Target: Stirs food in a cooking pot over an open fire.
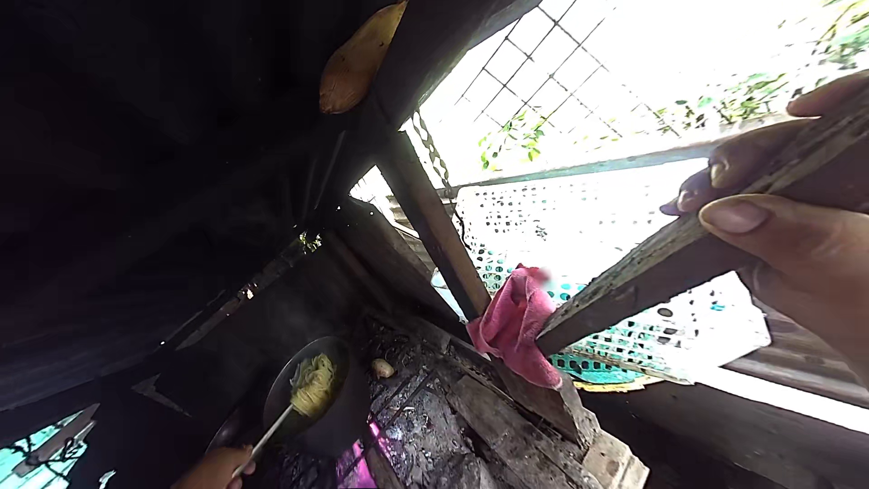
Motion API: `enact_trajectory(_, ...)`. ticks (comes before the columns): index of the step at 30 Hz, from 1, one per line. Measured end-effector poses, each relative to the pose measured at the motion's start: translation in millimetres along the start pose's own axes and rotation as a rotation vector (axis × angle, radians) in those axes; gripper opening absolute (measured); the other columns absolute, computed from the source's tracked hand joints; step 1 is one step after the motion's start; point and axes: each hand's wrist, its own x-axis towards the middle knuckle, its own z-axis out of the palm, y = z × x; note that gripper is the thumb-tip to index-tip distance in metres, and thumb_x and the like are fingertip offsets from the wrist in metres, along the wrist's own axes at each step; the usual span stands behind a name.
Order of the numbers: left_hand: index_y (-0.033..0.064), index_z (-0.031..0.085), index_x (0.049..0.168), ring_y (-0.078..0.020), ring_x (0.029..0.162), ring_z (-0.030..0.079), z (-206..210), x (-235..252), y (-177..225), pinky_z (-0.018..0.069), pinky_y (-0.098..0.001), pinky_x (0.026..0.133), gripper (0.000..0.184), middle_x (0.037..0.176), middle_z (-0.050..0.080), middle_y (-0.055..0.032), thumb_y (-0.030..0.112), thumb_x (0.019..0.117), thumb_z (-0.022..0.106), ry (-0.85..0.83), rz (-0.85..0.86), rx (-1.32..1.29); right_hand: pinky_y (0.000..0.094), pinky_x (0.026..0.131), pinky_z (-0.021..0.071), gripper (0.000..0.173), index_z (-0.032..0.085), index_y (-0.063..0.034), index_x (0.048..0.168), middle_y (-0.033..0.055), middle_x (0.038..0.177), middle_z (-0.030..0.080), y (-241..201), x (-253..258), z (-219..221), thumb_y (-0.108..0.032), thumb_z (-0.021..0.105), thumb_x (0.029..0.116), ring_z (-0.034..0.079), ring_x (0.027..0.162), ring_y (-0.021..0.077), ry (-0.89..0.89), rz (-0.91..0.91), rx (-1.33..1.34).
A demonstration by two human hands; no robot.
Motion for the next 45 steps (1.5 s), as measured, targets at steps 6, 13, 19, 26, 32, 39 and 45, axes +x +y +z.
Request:
enact_trajectory(6,0.0149,0.070,0.102,-0.0106,0.044,0.049,-53,-35,56,0.0429,-0.0281,0.044,0.044,0.061,0.058,0.0004,0.052,0.1071,0.046,0.180,-0.027,0.332,0.0214,0.074,0.0593,0.070,0.044,-0.0231,0.129,-0.0118,0.092,0.056,3,5,2,-0.032,0.086,0.0744,0.062,0.077,0.0028,0.015,-0.031,-0.015)
enact_trajectory(13,0.0027,0.070,0.103,-0.0314,0.086,0.070,-50,-24,109,0.0559,-0.0561,0.076,0.045,0.095,0.071,-0.0170,0.046,0.0972,0.060,0.452,0.052,0.860,0.0234,0.074,0.0603,0.071,0.045,-0.0228,0.130,-0.0102,0.093,0.057,4,6,-1,-0.032,0.088,0.0735,0.063,0.078,0.0051,0.019,-0.021,0.000)
enact_trajectory(19,0.0035,0.071,0.113,-0.0411,0.113,0.068,3,-23,148,0.0562,-0.0655,0.085,0.036,0.120,0.071,-0.0218,0.029,0.0875,0.069,0.595,0.080,1.059,0.0267,0.078,0.0621,0.072,0.045,-0.0221,0.133,-0.0096,0.097,0.059,-1,3,-4,-0.033,0.086,0.0751,0.066,0.082,0.0065,0.027,0.006,-0.048)
enact_trajectory(26,0.0057,0.071,0.117,-0.0387,0.115,0.068,58,44,119,0.0575,-0.0600,0.085,0.038,0.123,0.071,-0.0185,0.030,0.0872,0.071,0.559,-0.024,1.077,0.0263,0.078,0.0627,0.070,0.050,-0.0219,0.129,-0.0107,0.094,0.062,-9,0,2,-0.029,0.089,0.0713,0.067,0.082,0.0063,0.083,0.075,-0.006)
enact_trajectory(32,0.0027,0.070,0.117,-0.0411,0.117,0.066,56,35,89,0.0539,-0.0680,0.086,0.046,0.125,0.069,-0.0211,0.031,0.0808,0.074,0.330,-0.014,1.161,0.0231,0.079,0.0610,0.062,0.051,-0.0189,0.126,-0.0090,0.093,0.061,-6,-2,6,-0.023,0.084,0.0735,0.066,0.082,0.0053,0.101,0.097,0.008)
enact_trajectory(39,0.0035,0.070,0.098,-0.0332,0.091,0.070,17,-24,113,0.0545,-0.0590,0.077,0.040,0.096,0.071,-0.0169,0.042,0.0895,0.066,0.212,0.036,1.114,0.0250,0.081,0.0614,0.071,0.046,-0.0215,0.132,-0.0124,0.094,0.060,-2,-1,1,-0.035,0.085,0.0741,0.066,0.083,0.0030,0.066,0.068,-0.045)
enact_trajectory(45,0.0017,0.070,0.100,-0.0343,0.095,0.069,-7,-53,162,0.0532,-0.0612,0.081,0.040,0.100,0.071,-0.0184,0.041,0.0935,0.064,0.337,0.065,1.079,0.0234,0.079,0.0611,0.063,0.051,-0.0216,0.123,-0.0124,0.090,0.058,-4,2,4,-0.032,0.086,0.0719,0.065,0.080,0.0029,0.068,0.065,-0.030)
